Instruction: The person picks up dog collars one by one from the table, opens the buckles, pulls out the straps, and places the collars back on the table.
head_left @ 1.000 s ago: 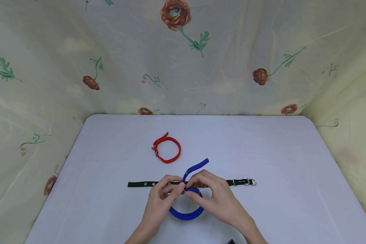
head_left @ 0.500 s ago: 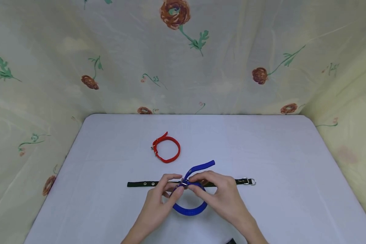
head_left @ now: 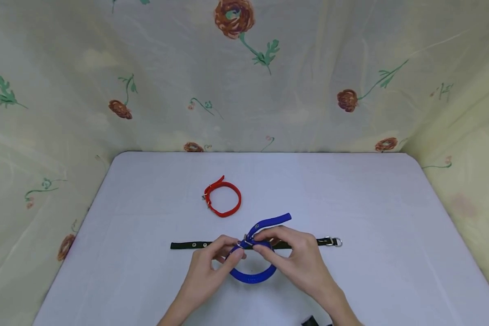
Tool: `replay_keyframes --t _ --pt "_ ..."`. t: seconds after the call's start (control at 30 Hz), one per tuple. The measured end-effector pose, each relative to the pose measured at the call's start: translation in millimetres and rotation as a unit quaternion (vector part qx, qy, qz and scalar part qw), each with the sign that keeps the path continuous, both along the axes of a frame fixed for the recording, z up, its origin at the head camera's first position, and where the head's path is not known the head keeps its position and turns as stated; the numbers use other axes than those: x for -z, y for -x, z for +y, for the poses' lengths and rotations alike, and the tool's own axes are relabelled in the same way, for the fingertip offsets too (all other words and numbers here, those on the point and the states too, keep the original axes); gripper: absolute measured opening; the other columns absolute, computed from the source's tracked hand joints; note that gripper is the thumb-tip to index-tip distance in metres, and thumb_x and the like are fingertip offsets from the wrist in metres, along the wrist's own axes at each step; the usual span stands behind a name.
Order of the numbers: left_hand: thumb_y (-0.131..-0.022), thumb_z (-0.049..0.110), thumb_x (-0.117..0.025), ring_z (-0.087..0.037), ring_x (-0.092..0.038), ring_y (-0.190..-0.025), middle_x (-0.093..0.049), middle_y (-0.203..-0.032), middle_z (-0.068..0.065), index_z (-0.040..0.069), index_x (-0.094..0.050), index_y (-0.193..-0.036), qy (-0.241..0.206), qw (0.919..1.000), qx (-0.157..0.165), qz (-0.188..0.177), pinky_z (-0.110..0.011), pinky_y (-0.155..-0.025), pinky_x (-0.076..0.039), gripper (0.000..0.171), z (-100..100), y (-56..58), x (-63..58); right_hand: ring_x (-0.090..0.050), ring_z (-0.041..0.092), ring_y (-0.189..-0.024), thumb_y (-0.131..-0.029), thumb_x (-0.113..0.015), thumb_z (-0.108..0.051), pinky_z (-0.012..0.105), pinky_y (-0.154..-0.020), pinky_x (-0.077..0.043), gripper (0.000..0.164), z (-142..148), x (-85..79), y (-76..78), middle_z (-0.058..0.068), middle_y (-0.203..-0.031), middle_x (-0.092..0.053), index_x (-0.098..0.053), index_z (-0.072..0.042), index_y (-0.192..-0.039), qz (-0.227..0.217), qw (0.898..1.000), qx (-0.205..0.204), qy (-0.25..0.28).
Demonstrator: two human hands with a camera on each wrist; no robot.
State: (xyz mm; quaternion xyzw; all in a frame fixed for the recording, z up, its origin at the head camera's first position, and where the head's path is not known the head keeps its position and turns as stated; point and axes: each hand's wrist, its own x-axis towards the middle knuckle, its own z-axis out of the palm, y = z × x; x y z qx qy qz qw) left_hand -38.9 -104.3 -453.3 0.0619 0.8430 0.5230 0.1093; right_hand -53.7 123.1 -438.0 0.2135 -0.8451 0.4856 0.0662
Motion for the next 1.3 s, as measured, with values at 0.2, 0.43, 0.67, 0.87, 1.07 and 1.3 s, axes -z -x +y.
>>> replay_keyframes --t 0.2,0.43,0.67,0.87,1.07,1.3 --pt "-0.105 0.045 -0.069 -0.004 -0.068 -0.088 -0.081 -0.093 0.011 0.025 -0.077 -0.116 0.005 0.9998 -0.005 0.021 -0.026 -0.087 -0.055 0.024 2.1 0.5 -0.9 -0.078 0.005 -0.097 -0.092 -0.087 -0.017 0.027 -0.086 -0.065 0.019 -1.0 0.6 -0.8 -0.01 -0.104 -0.083 -0.08 -0.024 -0.108 -0.005 1.0 -0.008 -0.014" --pt "-0.104 0.047 -0.07 -0.004 -0.069 -0.09 -0.08 -0.088 0.016 0.03 -0.078 -0.114 0.012 0.9992 -0.031 0.021 -0.03 -0.089 -0.052 0.021 0.8 -0.4 1.9 -0.074 0.002 -0.089 -0.091 -0.087 -0.013 0.029 -0.078 -0.066 0.019 2.2 0.0 -0.2 -0.011 -0.102 -0.082 -0.08 -0.023 -0.106 0.021 0.999 0.033 -0.008" --pt "-0.106 0.046 -0.067 -0.005 -0.069 -0.091 -0.081 -0.09 0.013 0.031 -0.075 -0.12 0.012 0.9996 -0.024 0.004 -0.032 -0.089 -0.053 0.022 -1.3 -1.6 5.1 -0.071 0.002 -0.085 -0.091 -0.087 -0.011 0.024 -0.073 -0.064 0.021 6.0 -0.9 1.9 -0.008 -0.1 -0.082 -0.079 -0.023 -0.107 0.039 0.997 0.061 -0.005" --pt "-0.106 0.047 -0.066 -0.007 -0.073 -0.098 -0.084 -0.101 0.006 0.031 -0.073 -0.121 0.003 1.0 -0.008 0.003 -0.029 -0.089 -0.055 0.023 0.0 -2.2 6.2 -0.071 0.003 -0.084 -0.091 -0.087 -0.011 0.024 -0.073 -0.064 0.02 5.6 -0.4 2.1 -0.008 -0.1 -0.082 -0.079 -0.023 -0.106 0.033 0.998 0.051 0.007" --pt "-0.106 0.042 -0.068 -0.009 -0.073 -0.101 -0.083 -0.105 0.009 0.028 -0.073 -0.119 -0.012 0.9998 -0.011 0.012 -0.03 -0.09 -0.056 0.02 2.5 -2.0 4.8 -0.073 0.003 -0.086 -0.09 -0.088 -0.012 0.025 -0.076 -0.065 0.021 2.7 0.0 0.6 -0.01 -0.101 -0.081 -0.079 -0.023 -0.105 0.005 0.999 0.026 0.021" --pt "-0.105 0.04 -0.071 -0.007 -0.072 -0.101 -0.082 -0.106 0.009 0.028 -0.074 -0.12 -0.036 0.9989 -0.021 0.022 -0.03 -0.092 -0.057 0.019 4.7 -3.0 1.3 -0.077 0.009 -0.095 -0.096 -0.083 -0.017 0.028 -0.087 -0.065 0.014 2.3 0.1 0.2 -0.005 -0.104 -0.082 -0.078 -0.021 -0.108 -0.091 0.992 -0.017 0.082"
